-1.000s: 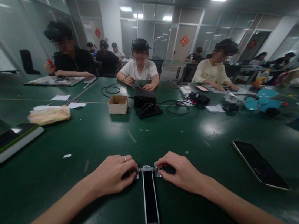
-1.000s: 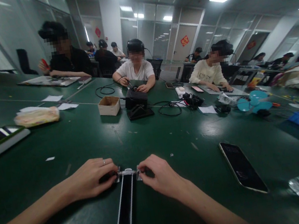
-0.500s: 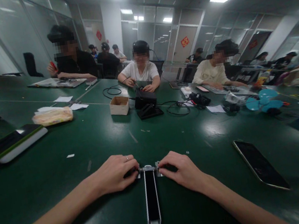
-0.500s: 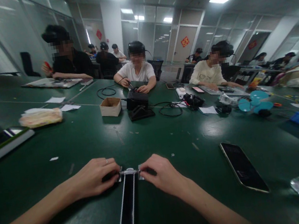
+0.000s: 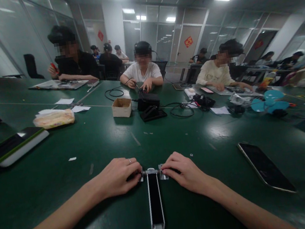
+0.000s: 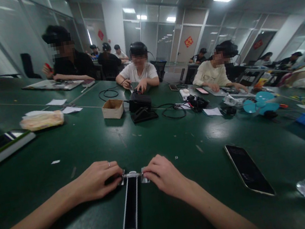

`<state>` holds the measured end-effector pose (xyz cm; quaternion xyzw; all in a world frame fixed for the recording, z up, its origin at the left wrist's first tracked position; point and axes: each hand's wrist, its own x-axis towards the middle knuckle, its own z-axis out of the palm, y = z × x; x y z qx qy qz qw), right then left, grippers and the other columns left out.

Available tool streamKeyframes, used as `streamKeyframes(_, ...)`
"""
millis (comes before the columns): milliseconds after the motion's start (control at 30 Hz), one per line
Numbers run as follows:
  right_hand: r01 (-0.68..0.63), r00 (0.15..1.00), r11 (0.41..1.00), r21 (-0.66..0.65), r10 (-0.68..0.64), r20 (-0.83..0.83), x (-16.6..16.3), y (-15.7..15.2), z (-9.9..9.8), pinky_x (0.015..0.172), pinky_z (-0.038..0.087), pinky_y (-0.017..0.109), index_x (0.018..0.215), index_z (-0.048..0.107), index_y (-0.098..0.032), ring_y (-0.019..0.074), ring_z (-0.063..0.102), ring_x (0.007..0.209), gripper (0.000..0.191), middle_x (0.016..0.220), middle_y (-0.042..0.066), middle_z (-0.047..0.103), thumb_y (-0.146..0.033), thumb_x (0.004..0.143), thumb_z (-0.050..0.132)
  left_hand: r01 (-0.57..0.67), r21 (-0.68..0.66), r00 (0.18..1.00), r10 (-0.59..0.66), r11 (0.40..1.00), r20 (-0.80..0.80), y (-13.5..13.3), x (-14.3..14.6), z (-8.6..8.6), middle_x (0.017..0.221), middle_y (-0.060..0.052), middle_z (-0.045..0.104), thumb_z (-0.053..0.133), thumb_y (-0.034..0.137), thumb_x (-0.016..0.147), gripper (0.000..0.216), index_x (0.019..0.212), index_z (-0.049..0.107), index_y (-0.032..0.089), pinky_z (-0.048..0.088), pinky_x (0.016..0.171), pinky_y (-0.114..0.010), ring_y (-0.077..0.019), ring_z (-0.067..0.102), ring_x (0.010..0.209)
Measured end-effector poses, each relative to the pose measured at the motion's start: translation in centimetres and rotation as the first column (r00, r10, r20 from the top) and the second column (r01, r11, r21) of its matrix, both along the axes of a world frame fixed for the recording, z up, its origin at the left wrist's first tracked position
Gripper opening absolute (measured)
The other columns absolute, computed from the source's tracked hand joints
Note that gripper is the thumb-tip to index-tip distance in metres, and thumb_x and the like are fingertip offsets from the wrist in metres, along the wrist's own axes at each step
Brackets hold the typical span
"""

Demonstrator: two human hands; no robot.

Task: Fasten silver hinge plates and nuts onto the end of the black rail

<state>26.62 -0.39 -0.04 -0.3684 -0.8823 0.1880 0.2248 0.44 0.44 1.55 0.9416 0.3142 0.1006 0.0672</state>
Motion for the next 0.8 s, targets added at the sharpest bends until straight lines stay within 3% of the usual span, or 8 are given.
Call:
streamKeyframes(200, 0.009, 0.999, 0.999, 0.033, -0.010, 0.041, -0.06, -0.09, -0.12, 0.071, 0.044, 0.033, 0.097, 0.067, -0.019, 0.0179, 0.054, 0.081, 0.014, 0.086, 0.005, 0.062, -0.024, 0.085, 0.063, -0.003, -0.001, 1.000, 0.003, 1.000, -0.011, -0.01, -0.03, 0.00, 0.079, -0.002, 0.062, 0.048, 0.019, 0.087, 0.012, 0.091, 0.059, 0.018, 0.040, 0.059, -0.024, -0.0145, 0.058, 0.065)
streamKeyframes(800, 0.033, 0.999, 0.999, 0.017, -0.033, -0.001, -0.30, -0.13, 0.44, 0.071, 0.044, 0.032, 0.085, 0.063, -0.018, 0.0174, 0.053, 0.081, 0.005, 0.086, 0.003, 0.061, -0.015, 0.081, 0.065, -0.004, -0.022, 1.000, 0.004, 1.000, 0.000, -0.15, -0.02, 0.21, 0.080, -0.003, 0.063, 0.046, 0.018, 0.086, 0.014, 0.091, 0.060, 0.018, 0.040, 0.059, -0.025, -0.0157, 0.059, 0.066)
